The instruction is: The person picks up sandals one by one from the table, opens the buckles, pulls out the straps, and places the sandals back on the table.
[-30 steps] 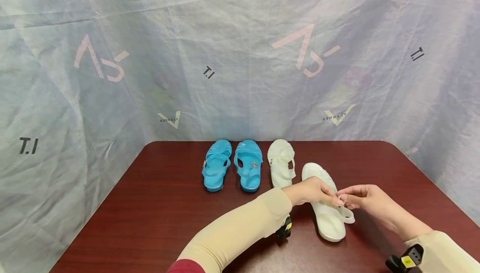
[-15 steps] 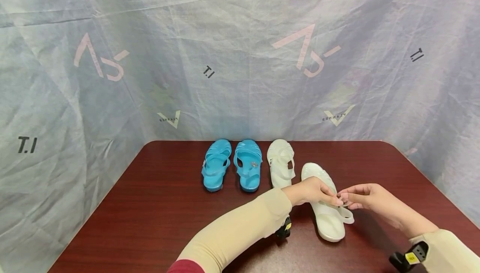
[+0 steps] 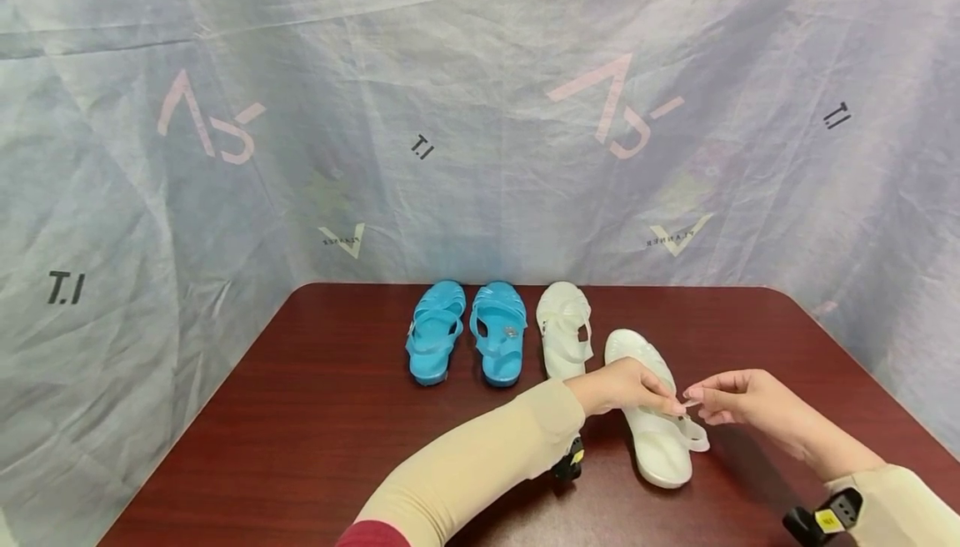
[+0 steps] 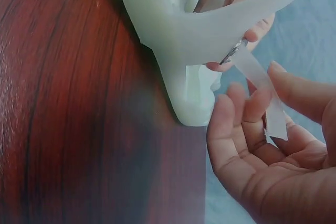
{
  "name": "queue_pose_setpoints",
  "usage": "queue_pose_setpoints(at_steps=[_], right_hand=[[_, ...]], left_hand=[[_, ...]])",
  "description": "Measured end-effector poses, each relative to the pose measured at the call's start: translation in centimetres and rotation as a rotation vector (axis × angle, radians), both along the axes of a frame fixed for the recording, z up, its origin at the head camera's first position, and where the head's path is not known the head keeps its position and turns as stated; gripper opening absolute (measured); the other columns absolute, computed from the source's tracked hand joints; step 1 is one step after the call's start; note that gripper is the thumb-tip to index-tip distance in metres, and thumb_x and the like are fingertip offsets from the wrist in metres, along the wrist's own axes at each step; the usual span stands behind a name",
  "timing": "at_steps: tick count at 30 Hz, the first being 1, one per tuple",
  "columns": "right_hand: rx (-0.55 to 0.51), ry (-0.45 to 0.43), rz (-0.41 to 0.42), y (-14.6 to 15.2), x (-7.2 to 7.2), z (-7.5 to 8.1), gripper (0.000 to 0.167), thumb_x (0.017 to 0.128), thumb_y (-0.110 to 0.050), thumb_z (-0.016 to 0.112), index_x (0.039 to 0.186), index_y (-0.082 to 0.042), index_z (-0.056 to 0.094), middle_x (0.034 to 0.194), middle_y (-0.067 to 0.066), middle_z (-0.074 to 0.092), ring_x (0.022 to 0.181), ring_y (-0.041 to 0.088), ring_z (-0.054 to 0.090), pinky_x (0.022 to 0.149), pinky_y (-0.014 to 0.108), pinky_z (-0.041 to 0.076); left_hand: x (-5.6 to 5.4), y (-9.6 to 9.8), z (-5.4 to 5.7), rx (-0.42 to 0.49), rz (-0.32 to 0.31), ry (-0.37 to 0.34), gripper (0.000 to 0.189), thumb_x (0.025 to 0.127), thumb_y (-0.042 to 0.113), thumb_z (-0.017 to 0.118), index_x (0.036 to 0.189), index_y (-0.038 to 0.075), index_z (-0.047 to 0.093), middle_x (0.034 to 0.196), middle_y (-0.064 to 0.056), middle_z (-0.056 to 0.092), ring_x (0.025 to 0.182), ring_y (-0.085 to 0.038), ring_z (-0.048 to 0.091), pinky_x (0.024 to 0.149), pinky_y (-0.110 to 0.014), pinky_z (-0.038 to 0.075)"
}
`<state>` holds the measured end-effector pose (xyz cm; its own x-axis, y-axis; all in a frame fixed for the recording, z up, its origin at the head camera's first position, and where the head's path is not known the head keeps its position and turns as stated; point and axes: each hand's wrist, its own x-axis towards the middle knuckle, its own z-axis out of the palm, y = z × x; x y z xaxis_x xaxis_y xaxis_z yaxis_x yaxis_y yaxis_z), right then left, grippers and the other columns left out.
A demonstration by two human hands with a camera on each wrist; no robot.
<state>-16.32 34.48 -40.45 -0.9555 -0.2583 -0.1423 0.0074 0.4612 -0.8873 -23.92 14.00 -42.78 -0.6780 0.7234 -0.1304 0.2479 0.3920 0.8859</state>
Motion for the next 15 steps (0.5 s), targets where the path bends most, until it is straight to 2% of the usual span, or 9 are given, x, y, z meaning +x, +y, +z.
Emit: queue_pose_setpoints(at_steps=[7,15], right_hand=[[-0.015,-0.052,0.055,-0.1,0.3,-0.5,0.039,0.099,-0.021,0.056,0.120,0.012,0.061,0.102,-0.003,0.072,0.092,0.009,0.067,0.080,0.028,0.056],[-0.013,-0.093,-0.038,-1.0,0.4,-0.9,0.042,0.095,-0.026,0.062,0.120,0.008,0.062,0.106,0.001,0.070,0.092,0.009,0.064,0.080,0.029,0.055]], left_hand=[[-0.1,-0.3,-0.1,0.009,-0.030,-0.007,0.017,0.086,0.017,0.074,0.097,0.004,0.077,0.087,-0.001,0.076,0.078,0.008,0.056,0.074,-0.010,0.046],[-0.3,-0.3,0.1,0.025,-0.013,-0.026,0.016,0.086,0.015,0.074,0.097,0.004,0.077,0.086,-0.005,0.076,0.075,0.006,0.058,0.070,-0.011,0.048]])
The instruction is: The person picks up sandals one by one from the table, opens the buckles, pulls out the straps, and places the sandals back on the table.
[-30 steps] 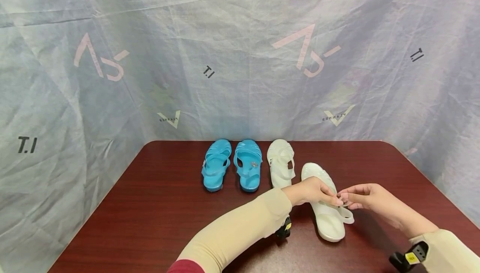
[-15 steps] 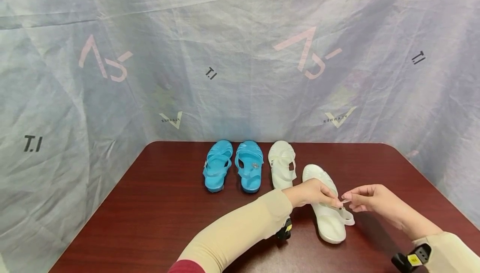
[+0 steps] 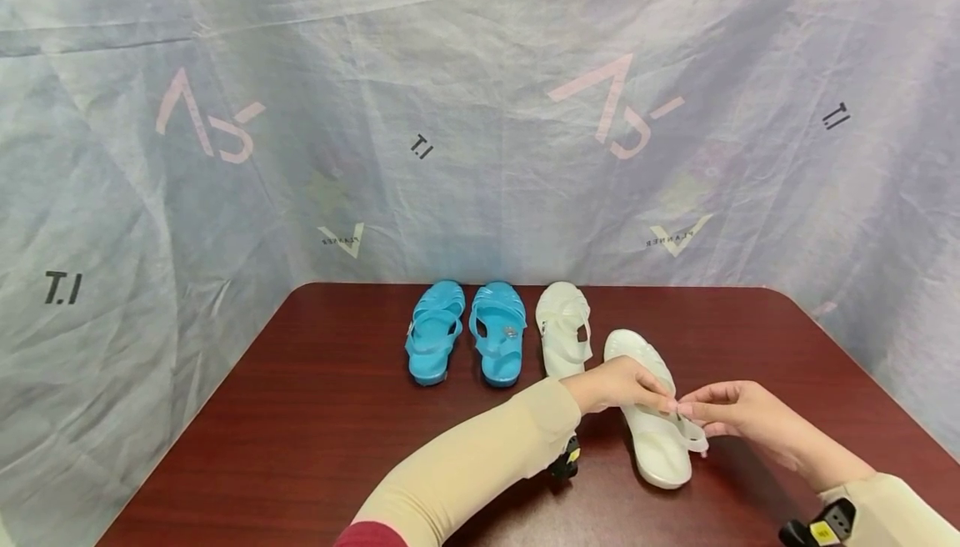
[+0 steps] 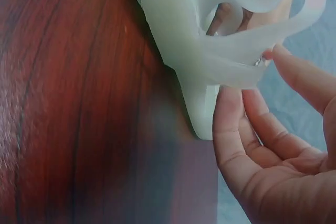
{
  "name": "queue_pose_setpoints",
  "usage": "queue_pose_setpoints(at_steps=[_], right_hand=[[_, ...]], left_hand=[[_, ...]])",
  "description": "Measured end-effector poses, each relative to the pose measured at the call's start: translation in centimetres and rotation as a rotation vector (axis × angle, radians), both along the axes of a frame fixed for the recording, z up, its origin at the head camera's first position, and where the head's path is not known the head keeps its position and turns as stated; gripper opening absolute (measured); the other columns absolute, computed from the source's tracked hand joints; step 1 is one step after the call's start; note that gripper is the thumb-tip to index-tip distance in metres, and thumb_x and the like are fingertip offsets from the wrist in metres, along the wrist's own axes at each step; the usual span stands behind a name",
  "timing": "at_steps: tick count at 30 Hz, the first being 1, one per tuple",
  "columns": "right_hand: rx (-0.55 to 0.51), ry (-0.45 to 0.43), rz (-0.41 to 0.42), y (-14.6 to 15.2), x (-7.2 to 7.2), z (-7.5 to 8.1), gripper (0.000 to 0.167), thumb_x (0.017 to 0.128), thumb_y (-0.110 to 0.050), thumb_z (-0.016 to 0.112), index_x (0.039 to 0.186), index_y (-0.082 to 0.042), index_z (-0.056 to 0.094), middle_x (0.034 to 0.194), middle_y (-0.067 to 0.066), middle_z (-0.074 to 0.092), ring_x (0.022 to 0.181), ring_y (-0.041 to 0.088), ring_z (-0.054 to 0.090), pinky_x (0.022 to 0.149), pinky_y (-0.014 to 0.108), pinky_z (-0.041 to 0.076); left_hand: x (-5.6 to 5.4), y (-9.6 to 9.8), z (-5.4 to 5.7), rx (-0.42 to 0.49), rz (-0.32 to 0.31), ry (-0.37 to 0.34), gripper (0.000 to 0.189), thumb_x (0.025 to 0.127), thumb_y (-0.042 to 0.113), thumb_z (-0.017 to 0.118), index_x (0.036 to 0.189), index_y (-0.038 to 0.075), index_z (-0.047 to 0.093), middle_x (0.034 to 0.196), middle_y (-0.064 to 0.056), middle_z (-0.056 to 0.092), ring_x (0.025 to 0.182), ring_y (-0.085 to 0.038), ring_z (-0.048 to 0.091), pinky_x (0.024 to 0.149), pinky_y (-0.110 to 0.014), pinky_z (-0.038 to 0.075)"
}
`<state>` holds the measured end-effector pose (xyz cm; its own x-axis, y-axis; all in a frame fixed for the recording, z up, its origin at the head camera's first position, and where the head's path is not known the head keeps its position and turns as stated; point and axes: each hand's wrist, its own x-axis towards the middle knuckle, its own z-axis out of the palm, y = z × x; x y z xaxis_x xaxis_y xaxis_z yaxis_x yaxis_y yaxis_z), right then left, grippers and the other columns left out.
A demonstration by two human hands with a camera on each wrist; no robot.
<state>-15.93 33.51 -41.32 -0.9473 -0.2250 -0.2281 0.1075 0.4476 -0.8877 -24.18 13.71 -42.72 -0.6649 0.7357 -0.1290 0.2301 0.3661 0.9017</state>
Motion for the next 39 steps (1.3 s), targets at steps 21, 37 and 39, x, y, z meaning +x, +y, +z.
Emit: queue_pose_setpoints(at_steps=[21,37,39], right_hand=[[0.077,0.081,-0.206,-2.0,1.1,-0.5,0.043,0.091,-0.033,0.068,0.119,0.000,0.067,0.111,0.000,0.070,0.093,0.004,0.062,0.079,0.026,0.050],[-0.029,0.048,-0.275,-2.1,1.7,-0.9,0.040,0.091,-0.032,0.067,0.118,-0.002,0.066,0.081,-0.011,0.060,0.068,0.006,0.049,0.064,0.026,0.045],[-0.051,0.041,-0.275,-2.0,1.8,-0.9,0.039,0.091,-0.031,0.067,0.118,-0.002,0.067,0.080,-0.010,0.060,0.067,0.006,0.048,0.062,0.026,0.045]], left_hand=[[-0.5,0.1,0.1,0.009,0.001,-0.012,0.015,0.088,0.015,0.072,0.096,0.003,0.076,0.084,-0.007,0.076,0.070,0.001,0.060,0.065,-0.016,0.050],[-0.2,0.3,0.4,-0.043,-0.005,0.083,0.018,0.088,0.016,0.072,0.088,-0.001,0.075,0.070,-0.002,0.070,0.062,0.001,0.054,0.059,-0.013,0.045],[-0.1,0.3,0.4,-0.040,-0.003,0.081,0.018,0.088,0.017,0.072,0.087,-0.001,0.075,0.071,-0.003,0.070,0.062,0.001,0.054,0.059,-0.013,0.045]])
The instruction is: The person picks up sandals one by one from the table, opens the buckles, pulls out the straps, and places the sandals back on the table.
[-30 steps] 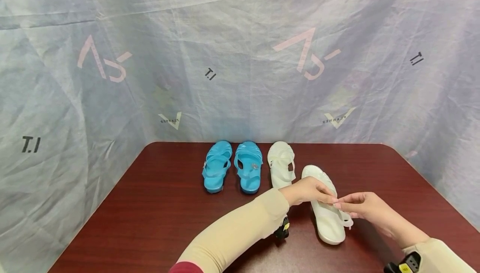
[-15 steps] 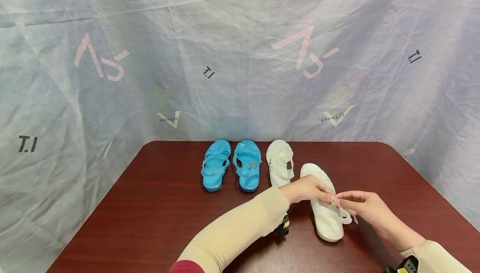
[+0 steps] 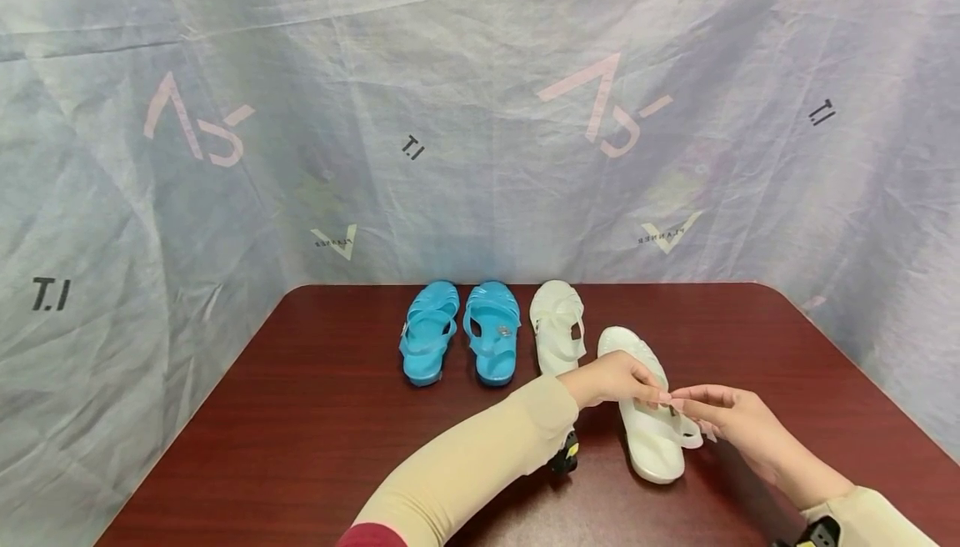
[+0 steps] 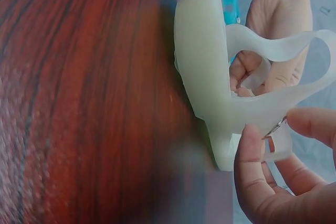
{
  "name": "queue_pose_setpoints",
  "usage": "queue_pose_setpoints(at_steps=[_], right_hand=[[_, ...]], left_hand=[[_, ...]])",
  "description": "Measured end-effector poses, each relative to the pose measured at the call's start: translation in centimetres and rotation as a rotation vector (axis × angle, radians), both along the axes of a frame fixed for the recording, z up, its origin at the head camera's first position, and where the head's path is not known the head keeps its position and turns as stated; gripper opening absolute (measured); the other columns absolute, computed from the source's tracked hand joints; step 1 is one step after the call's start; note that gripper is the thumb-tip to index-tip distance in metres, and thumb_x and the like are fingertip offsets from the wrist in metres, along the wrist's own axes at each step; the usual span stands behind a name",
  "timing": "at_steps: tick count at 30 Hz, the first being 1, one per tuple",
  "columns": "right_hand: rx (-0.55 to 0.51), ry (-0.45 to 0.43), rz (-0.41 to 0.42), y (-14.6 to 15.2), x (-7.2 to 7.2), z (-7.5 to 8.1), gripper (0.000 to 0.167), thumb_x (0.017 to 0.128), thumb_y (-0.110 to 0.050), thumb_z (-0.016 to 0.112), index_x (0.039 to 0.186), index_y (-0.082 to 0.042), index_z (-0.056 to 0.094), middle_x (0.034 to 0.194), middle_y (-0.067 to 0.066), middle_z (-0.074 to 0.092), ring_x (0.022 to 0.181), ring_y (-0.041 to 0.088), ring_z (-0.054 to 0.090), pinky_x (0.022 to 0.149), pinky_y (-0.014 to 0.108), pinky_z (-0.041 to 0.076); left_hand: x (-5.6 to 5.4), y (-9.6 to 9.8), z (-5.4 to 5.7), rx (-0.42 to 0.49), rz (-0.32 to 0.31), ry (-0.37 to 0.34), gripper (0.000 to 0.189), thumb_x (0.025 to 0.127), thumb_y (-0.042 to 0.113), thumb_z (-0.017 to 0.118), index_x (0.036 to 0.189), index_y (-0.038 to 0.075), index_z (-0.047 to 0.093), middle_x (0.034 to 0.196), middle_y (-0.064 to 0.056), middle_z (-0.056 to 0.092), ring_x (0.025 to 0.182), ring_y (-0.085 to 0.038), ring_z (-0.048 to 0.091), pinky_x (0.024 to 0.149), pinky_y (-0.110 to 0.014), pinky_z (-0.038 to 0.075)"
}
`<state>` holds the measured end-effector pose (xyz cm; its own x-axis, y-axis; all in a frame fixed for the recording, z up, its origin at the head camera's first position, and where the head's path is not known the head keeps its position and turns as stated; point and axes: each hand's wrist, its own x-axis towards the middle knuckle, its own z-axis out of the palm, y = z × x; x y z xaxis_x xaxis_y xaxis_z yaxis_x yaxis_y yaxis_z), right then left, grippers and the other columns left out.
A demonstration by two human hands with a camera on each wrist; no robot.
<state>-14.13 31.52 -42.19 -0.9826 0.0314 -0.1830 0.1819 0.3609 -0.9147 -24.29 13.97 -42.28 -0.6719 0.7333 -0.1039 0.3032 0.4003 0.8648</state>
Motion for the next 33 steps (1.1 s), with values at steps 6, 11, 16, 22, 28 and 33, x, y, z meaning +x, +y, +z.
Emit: queue_pose_setpoints(at_steps=[6,11,16,22,28,33], right_hand=[[-0.014,-0.013,0.012,0.18,0.25,-0.23,0.040,0.093,-0.030,0.065,0.120,-0.001,0.066,0.102,-0.008,0.070,0.085,0.002,0.058,0.074,0.024,0.050],[-0.039,-0.034,0.018,0.41,0.33,-0.55,0.040,0.094,-0.029,0.064,0.121,0.001,0.064,0.109,-0.006,0.069,0.093,0.000,0.061,0.078,0.023,0.051],[-0.066,-0.042,0.014,0.55,0.41,-0.67,0.040,0.094,-0.028,0.064,0.122,0.000,0.063,0.111,-0.005,0.068,0.095,-0.001,0.062,0.079,0.024,0.052],[-0.075,-0.043,0.000,0.61,0.49,-0.52,0.042,0.094,-0.029,0.064,0.124,0.000,0.062,0.112,-0.005,0.068,0.096,-0.001,0.062,0.082,0.024,0.053],[-0.075,-0.048,0.006,0.85,0.73,-0.61,0.043,0.096,-0.027,0.062,0.127,0.002,0.059,0.112,-0.007,0.067,0.095,-0.001,0.062,0.081,0.026,0.053],[-0.089,-0.055,0.001,0.84,0.88,-0.59,0.043,0.097,-0.027,0.060,0.127,0.004,0.059,0.110,-0.008,0.067,0.095,-0.002,0.062,0.082,0.024,0.053]], left_hand=[[0.10,-0.10,-0.18,0.006,0.018,-0.022,0.017,0.088,0.016,0.072,0.087,-0.001,0.075,0.076,-0.006,0.073,0.063,0.001,0.054,0.059,-0.013,0.045],[0.16,-0.17,-0.15,0.002,0.026,-0.042,0.017,0.089,0.016,0.071,0.088,0.000,0.075,0.074,-0.003,0.072,0.063,0.000,0.054,0.060,-0.014,0.046],[0.11,-0.19,-0.18,0.003,0.023,-0.038,0.017,0.088,0.016,0.072,0.088,0.000,0.076,0.075,-0.003,0.072,0.063,0.001,0.055,0.061,-0.014,0.046],[-0.03,-0.12,-0.30,0.010,0.018,-0.054,0.016,0.088,0.016,0.072,0.089,0.001,0.076,0.079,-0.005,0.074,0.065,0.000,0.057,0.062,-0.015,0.047],[-0.17,-0.18,-0.31,0.015,0.005,-0.065,0.016,0.088,0.015,0.072,0.089,0.000,0.075,0.078,-0.003,0.073,0.066,0.000,0.056,0.062,-0.015,0.047],[-0.29,-0.28,-0.17,0.011,-0.013,-0.078,0.016,0.088,0.016,0.072,0.091,0.000,0.075,0.076,-0.001,0.071,0.066,0.000,0.055,0.062,-0.015,0.047]])
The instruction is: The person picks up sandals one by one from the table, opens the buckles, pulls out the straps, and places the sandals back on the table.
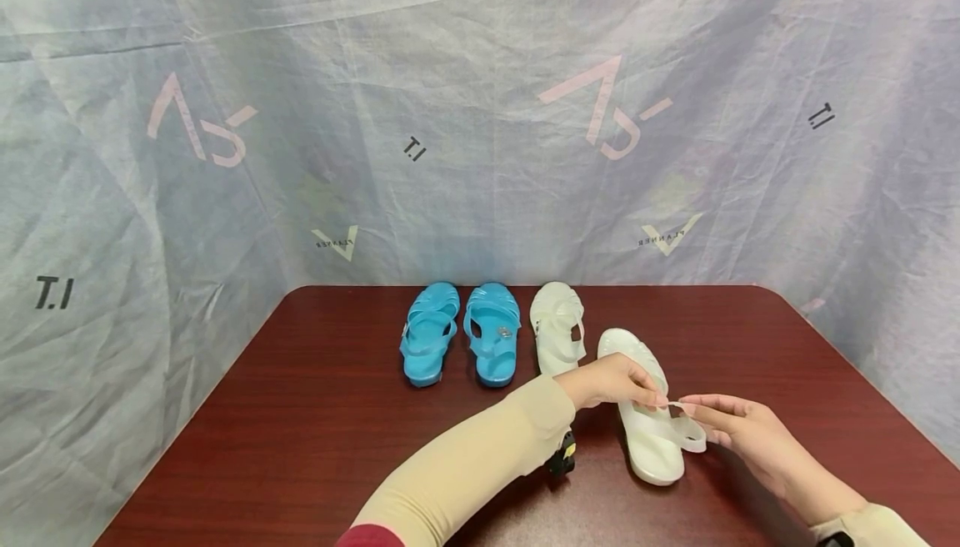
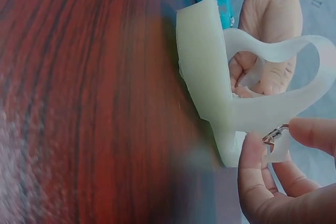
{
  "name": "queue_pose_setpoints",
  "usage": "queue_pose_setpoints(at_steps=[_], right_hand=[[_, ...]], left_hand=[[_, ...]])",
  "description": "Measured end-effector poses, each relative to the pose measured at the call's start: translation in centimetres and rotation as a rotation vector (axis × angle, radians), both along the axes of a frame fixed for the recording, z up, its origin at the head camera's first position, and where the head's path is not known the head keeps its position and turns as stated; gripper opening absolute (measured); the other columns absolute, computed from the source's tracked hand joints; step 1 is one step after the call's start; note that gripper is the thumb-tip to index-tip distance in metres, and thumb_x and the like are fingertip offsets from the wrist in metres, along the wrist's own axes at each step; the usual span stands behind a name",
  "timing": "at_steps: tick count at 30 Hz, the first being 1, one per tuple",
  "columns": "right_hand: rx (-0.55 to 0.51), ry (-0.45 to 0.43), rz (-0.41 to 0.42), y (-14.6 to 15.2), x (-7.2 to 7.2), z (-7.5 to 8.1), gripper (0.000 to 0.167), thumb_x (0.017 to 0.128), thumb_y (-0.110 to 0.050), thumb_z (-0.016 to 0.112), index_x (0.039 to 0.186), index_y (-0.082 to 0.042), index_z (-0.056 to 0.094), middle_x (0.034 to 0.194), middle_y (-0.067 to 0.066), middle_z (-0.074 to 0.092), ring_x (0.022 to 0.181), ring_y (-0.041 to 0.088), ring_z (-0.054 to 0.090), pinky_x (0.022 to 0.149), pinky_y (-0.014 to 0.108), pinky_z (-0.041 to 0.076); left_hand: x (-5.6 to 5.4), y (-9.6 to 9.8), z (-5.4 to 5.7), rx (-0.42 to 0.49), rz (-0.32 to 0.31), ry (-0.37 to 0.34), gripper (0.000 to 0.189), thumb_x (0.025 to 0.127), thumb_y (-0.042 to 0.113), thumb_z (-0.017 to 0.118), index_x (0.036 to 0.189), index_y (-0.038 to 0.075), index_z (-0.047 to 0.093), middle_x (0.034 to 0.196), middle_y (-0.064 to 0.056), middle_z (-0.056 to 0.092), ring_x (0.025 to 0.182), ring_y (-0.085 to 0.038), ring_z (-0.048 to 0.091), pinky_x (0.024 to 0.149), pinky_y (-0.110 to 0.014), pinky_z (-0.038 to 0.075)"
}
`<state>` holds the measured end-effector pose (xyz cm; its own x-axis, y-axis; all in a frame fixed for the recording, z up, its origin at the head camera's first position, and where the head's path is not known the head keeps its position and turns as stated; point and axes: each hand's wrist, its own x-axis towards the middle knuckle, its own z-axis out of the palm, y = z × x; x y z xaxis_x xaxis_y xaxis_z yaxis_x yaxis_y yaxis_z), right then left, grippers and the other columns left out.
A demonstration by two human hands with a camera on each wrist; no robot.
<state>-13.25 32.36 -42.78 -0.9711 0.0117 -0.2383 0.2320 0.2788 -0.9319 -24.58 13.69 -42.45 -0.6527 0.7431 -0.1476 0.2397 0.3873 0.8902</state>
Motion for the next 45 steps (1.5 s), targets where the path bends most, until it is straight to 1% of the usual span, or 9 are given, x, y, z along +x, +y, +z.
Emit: queue_pose_setpoints(at_steps=[5,10,16,22,26,29,34,37,45], right_hand=[[-0.053,-0.005,0.001,0.1,0.0,-0.2,0.042,0.097,-0.025,0.059,0.128,0.004,0.058,0.109,-0.010,0.067,0.095,-0.002,0.062,0.083,0.023,0.053],[-0.102,0.008,0.010,0.2,0.0,-0.5,0.037,0.098,-0.022,0.059,0.125,0.003,0.060,0.107,-0.011,0.067,0.096,-0.002,0.063,0.083,0.022,0.054],[-0.130,0.034,0.006,0.3,0.0,-0.6,0.025,0.098,-0.020,0.058,0.117,-0.007,0.066,0.104,-0.013,0.068,0.095,-0.002,0.063,0.082,0.022,0.054],[-0.131,0.045,0.003,0.3,0.0,-0.7,0.020,0.098,-0.019,0.058,0.114,-0.012,0.068,0.103,-0.014,0.069,0.094,-0.002,0.063,0.082,0.021,0.053],[-0.137,0.042,-0.004,0.3,0.0,-0.9,0.021,0.098,-0.019,0.059,0.115,-0.011,0.068,0.104,-0.014,0.069,0.095,-0.002,0.063,0.082,0.021,0.053],[-0.135,0.037,-0.009,0.3,0.1,-1.0,0.025,0.098,-0.020,0.059,0.118,-0.007,0.066,0.105,-0.013,0.068,0.096,-0.002,0.062,0.082,0.021,0.053],[-0.095,0.035,-0.027,-0.1,0.0,-0.7,0.043,0.096,-0.023,0.061,0.128,0.005,0.057,0.108,-0.011,0.069,0.096,-0.002,0.063,0.083,0.021,0.053],[-0.059,0.030,-0.035,-0.4,-0.1,-0.4,0.051,0.095,-0.026,0.063,0.131,0.009,0.054,0.109,-0.009,0.069,0.095,-0.002,0.063,0.083,0.021,0.053],[-0.004,0.040,-0.039,-0.8,-0.2,0.0,0.041,0.094,-0.026,0.064,0.124,0.002,0.063,0.106,-0.012,0.069,0.094,-0.005,0.060,0.081,0.020,0.051]], left_hand=[[0.0,0.0,-0.1,0.010,0.004,-0.018,0.015,0.088,0.014,0.072,0.092,0.000,0.075,0.077,-0.001,0.072,0.066,0.000,0.055,0.063,-0.014,0.046],[0.1,-0.1,-0.1,0.016,0.022,-0.040,0.015,0.088,0.013,0.071,0.092,-0.001,0.075,0.078,-0.003,0.072,0.067,0.000,0.055,0.063,-0.014,0.045],[0.0,-0.2,0.1,0.021,0.015,-0.049,0.014,0.089,0.013,0.071,0.093,0.000,0.075,0.079,-0.001,0.071,0.069,0.000,0.055,0.065,-0.015,0.046],[-0.2,-0.4,0.1,0.044,-0.006,-0.059,0.014,0.089,0.010,0.070,0.095,-0.003,0.073,0.087,-0.007,0.074,0.070,0.000,0.056,0.067,-0.014,0.046],[-0.3,-0.3,0.0,0.033,-0.009,-0.059,0.014,0.088,0.008,0.070,0.096,-0.003,0.072,0.084,-0.006,0.072,0.069,0.000,0.055,0.067,-0.013,0.045],[-0.3,-0.3,-0.1,0.025,-0.011,-0.067,0.014,0.088,0.006,0.070,0.097,-0.004,0.071,0.080,-0.004,0.070,0.068,-0.001,0.054,0.065,-0.013,0.045],[-0.4,-0.5,0.1,0.013,-0.015,-0.071,0.014,0.088,0.007,0.070,0.098,-0.003,0.071,0.081,-0.002,0.069,0.070,0.000,0.054,0.067,-0.013,0.045],[-0.4,-0.6,0.3,0.004,-0.018,-0.072,0.016,0.087,0.009,0.071,0.099,-0.001,0.072,0.083,0.001,0.069,0.073,0.001,0.054,0.070,-0.013,0.044],[-0.8,-0.6,0.3,0.022,-0.044,-0.113,0.020,0.088,0.010,0.071,0.105,-0.001,0.072,0.084,0.003,0.069,0.074,0.000,0.055,0.074,-0.014,0.044]])
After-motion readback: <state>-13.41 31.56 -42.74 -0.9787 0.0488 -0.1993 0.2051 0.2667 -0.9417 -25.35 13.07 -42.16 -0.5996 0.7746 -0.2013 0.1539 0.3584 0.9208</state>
